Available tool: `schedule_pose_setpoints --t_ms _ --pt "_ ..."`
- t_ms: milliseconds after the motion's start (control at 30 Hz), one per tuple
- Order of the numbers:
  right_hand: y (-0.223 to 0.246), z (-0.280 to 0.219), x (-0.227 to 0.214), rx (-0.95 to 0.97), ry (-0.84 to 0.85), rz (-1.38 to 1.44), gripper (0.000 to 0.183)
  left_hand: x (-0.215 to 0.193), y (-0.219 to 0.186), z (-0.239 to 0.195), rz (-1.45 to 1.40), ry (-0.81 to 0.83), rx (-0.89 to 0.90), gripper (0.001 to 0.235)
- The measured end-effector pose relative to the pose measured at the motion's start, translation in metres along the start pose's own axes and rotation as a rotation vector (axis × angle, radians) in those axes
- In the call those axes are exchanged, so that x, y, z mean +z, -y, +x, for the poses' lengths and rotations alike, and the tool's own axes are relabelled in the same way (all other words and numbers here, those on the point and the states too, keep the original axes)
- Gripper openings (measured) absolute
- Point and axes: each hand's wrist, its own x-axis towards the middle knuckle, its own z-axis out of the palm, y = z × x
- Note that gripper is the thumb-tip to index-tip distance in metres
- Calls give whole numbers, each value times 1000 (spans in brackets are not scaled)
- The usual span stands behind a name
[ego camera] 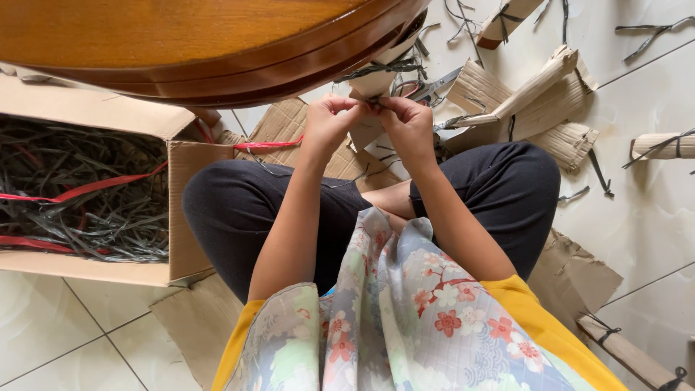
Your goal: Wrapping the legs of a wooden chair with cardboard and securing them with plastic ties for protection.
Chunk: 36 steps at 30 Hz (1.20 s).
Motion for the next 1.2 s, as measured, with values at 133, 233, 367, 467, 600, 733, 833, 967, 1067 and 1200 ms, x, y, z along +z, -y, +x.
schedule_pose_setpoints --t_ms 133,233,367,467,600,733,833,967,1067,1200 --pt "-6 5 -2 57 14 80 12 0 -6 -5 24 13 54 14" --pt "-10 6 -1 122 1 143 13 -1 -9 -8 44 -1 88 9" --pt "-14 6 -2 288 -25 323 19 -1 -12 -11 70 -13 93 10" --pt "-15 5 1 343 -41 438 19 -1 -10 -10 85 -20 99 10" --pt "-22 9 4 372 -66 638 22 -2 -6 -8 101 -26 116 10" --pt "-25 9 4 372 -58 716 21 -1 -7 -10 97 -39 128 10" --pt "-26 8 4 358 -50 750 22 -1 -23 -23 114 -61 172 10" --pt "-33 9 2 217 -34 635 23 1 -44 -40 307 -271 521 14" --pt "-40 12 0 70 -7 514 23 4 -38 -36 510 -403 792 16" --pt "-35 9 -2 -92 24 364 24 7 -32 -32 735 -488 978 17"
